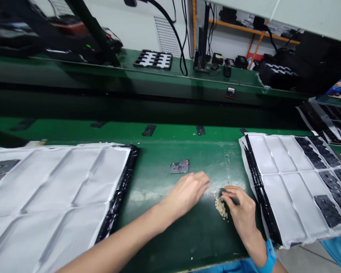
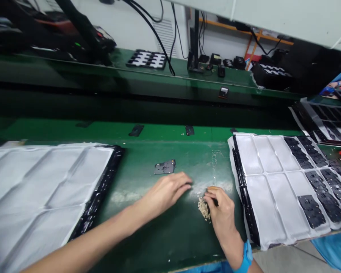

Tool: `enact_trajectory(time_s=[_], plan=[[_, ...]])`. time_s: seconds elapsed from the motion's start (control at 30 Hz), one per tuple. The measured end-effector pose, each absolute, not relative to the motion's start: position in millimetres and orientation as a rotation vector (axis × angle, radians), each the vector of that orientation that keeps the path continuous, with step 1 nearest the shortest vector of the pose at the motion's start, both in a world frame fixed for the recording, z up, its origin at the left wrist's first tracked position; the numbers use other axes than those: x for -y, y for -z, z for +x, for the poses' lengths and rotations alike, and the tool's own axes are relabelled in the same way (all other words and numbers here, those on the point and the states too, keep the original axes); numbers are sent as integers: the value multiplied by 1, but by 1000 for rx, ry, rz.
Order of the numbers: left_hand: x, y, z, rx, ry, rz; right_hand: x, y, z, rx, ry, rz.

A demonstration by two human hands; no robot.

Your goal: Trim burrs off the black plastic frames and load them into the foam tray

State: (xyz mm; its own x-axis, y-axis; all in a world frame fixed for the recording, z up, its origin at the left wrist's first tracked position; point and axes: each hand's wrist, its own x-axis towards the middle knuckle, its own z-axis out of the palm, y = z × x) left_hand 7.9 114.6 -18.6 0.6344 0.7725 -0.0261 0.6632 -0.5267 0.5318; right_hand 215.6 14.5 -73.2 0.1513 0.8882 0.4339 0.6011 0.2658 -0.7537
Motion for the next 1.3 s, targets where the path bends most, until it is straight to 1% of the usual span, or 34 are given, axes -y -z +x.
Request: enact_trajectory(time_s=[0.13, 0.27, 0.37, 0.47, 0.6, 0.7, 0.77, 0.87, 0.93, 1.0, 1.07, 1.13, 1.23, 1.3], plan=[[-205, 10, -29, -1644, -262, 2240, -15, 75, 213, 1606, -323, -1409], [-294, 2, -73, -2235, -210, 1902, -10, 72, 213, 1700, -262, -1418], [-328, 3, -91, -2390, -115, 1659, -8, 72, 215, 1725, -233, -1450], [-336, 7, -95, -2357, -54, 1570, -7, 73, 215, 1703, -269, -1473], [-326, 3, -87, -2238, -116, 1650, -7, 72, 212, 1709, -374, -1412], [-297, -9, -69, -2045, -229, 1782, -8, 66, 210, 1717, -412, -1342], [-259, -18, -50, -1841, -267, 1864, -9, 58, 209, 1689, -436, -1328], [-183, -27, -15, -1498, -257, 1965, -15, 44, 207, 1547, -501, -1367], [-133, -28, 7, -1195, -337, 2043, -20, 34, 203, 1456, -606, -1372], [-96, -25, 18, -1085, -407, 1994, -24, 27, 199, 1432, -733, -1351], [-79, -20, 16, -1047, -418, 1933, -24, 24, 196, 1440, -825, -1346], [-82, -11, 1, -1098, -406, 1932, -21, 25, 196, 1413, -864, -1367], [-110, 4, -29, -1419, -357, 2137, -14, 31, 201, 1298, -931, -1418], [-132, 13, -42, -1572, -204, 2327, -11, 35, 204, 1233, -1006, -1437]])
